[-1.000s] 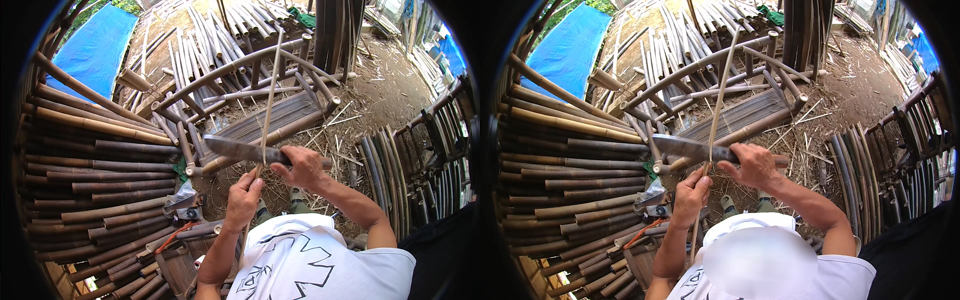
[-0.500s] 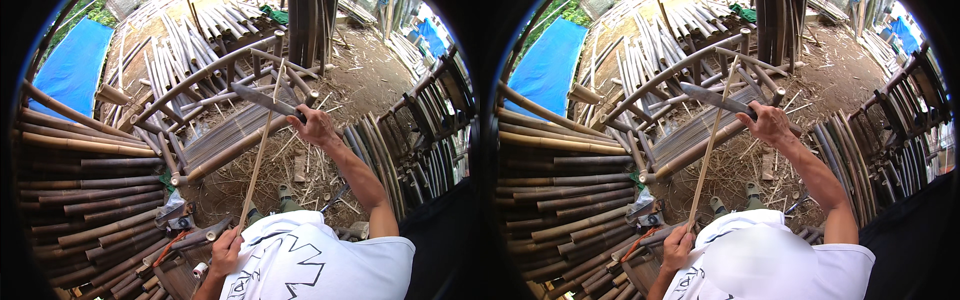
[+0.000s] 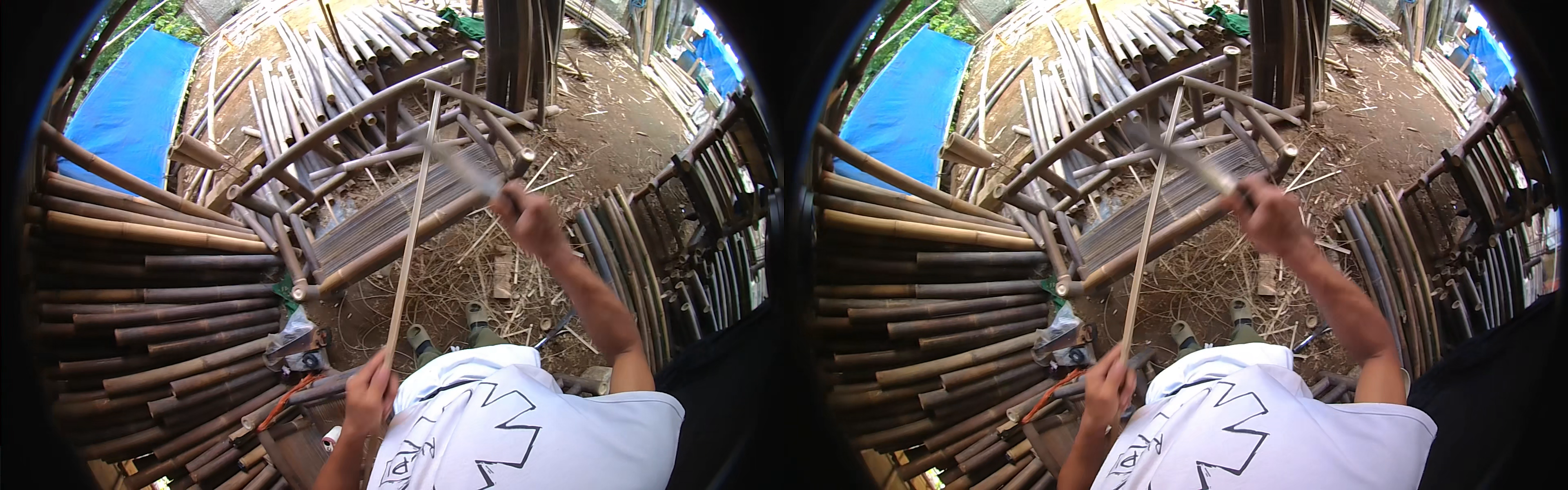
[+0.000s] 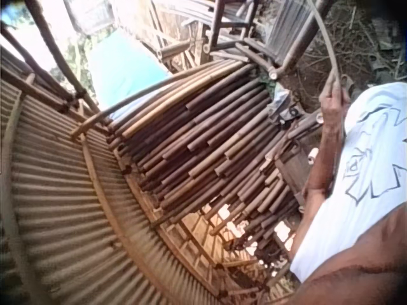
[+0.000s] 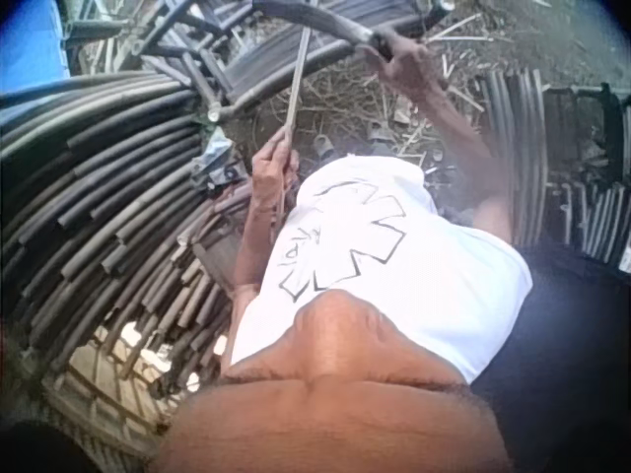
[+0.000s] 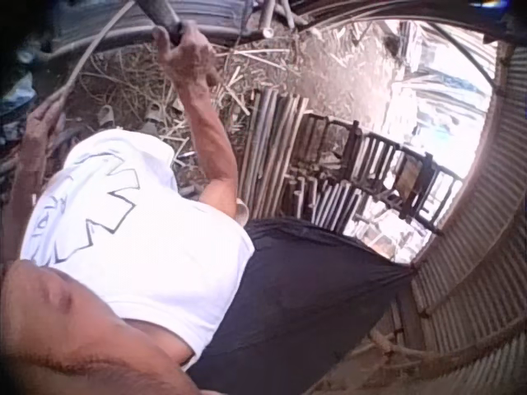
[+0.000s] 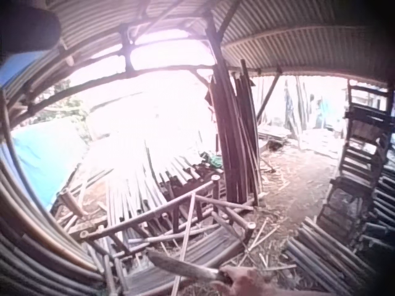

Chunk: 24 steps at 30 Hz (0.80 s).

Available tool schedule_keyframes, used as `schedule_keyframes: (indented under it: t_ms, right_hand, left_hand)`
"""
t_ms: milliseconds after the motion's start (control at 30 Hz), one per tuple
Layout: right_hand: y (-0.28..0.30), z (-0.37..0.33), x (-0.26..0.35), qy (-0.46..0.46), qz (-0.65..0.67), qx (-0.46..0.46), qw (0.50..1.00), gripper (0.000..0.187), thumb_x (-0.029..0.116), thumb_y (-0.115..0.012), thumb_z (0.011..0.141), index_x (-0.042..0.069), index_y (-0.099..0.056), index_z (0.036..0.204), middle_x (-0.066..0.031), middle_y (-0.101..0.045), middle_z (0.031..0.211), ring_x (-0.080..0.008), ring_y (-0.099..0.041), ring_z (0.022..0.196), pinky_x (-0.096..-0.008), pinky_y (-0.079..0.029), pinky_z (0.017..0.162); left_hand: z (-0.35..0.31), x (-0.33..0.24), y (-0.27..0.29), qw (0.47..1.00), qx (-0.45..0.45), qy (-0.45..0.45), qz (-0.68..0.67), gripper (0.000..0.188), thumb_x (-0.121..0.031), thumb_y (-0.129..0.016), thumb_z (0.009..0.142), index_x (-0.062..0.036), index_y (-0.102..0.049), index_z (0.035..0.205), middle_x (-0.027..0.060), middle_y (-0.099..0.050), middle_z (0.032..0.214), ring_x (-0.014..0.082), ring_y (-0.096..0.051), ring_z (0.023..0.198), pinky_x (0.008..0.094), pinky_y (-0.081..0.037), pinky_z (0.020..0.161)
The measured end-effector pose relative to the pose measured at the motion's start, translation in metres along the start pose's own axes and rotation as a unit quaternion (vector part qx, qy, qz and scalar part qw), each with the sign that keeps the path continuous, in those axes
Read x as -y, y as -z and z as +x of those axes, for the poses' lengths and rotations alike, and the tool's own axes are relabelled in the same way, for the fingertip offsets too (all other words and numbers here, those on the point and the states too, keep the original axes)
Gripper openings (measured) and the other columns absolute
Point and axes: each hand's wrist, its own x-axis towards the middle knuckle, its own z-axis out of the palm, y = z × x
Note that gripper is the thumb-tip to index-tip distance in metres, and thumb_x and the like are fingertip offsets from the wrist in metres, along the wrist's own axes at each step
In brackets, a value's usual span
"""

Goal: The person constructs a piece of furniture from bamboo, using a large blade to shave and thin strips of bamboo before weaving them into a frame.

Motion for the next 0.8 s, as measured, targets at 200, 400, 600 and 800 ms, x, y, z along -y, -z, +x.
schedule_keyframes:
  t_ms: [200, 400, 600, 800]
  right_hand:
    - [-0.054, -0.052, 0.071, 0.186, 0.037, -0.044, 0.981, 0.056, 0.062, -0.054, 0.092, 0.008, -0.057, 0.079, -0.0081, -0.056, 0.062, -0.0257, -0.059, 0.053, -0.0408, -0.049, 0.05]
    - [-0.045, -0.024, 0.034, 0.079, -0.004, -0.05, 0.996, 0.06, 0.067, -0.046, 0.093, 0.009, -0.054, 0.08, -0.0059, -0.053, 0.055, -0.0234, -0.06, 0.046, -0.0372, -0.051, 0.045]
    - [-0.018, 0.004, -0.018, 0.054, -0.062, -0.091, 0.992, 0.06, 0.067, -0.043, 0.094, 0.01, -0.057, 0.082, -0.0026, -0.055, 0.053, -0.0153, -0.056, 0.043, -0.0339, -0.047, 0.037]
    - [0.045, 0.043, -0.084, -0.145, -0.003, -0.074, 0.987, 0.069, 0.073, -0.039, 0.091, 0.008, -0.06, 0.088, 0.001, -0.052, 0.057, -0.0099, -0.052, 0.045, -0.0327, -0.042, 0.035]
  left_hand:
    - [0.082, -0.059, -0.049, 0.997, 0.01, -0.039, -0.068, 0.038, -0.015, -0.046, 0.104, -0.0015, -0.049, 0.139, -0.0009, -0.053, 0.067, 0.0014, -0.039, 0.042, 0.0183, -0.032, 0.035]
    - [0.06, -0.046, -0.053, 0.999, 0.008, -0.044, -0.016, 0.038, -0.013, -0.046, 0.103, 0.0001, -0.049, 0.139, -0.0026, -0.05, 0.066, 0.0014, -0.038, 0.047, 0.017, -0.031, 0.039]
    - [0.013, -0.01, -0.031, 0.999, 0.026, -0.024, -0.024, 0.038, -0.008, -0.046, 0.101, 0.0047, -0.049, 0.138, -0.002, -0.05, 0.063, 0.0022, -0.039, 0.047, 0.0176, -0.03, 0.042]
    - [-0.06, 0.015, 0.008, 0.997, 0.048, 0.014, 0.051, 0.037, -0.008, -0.047, 0.101, 0.0066, -0.052, 0.134, -0.0008, -0.051, 0.062, 0.004, -0.039, 0.049, 0.0193, -0.029, 0.044]
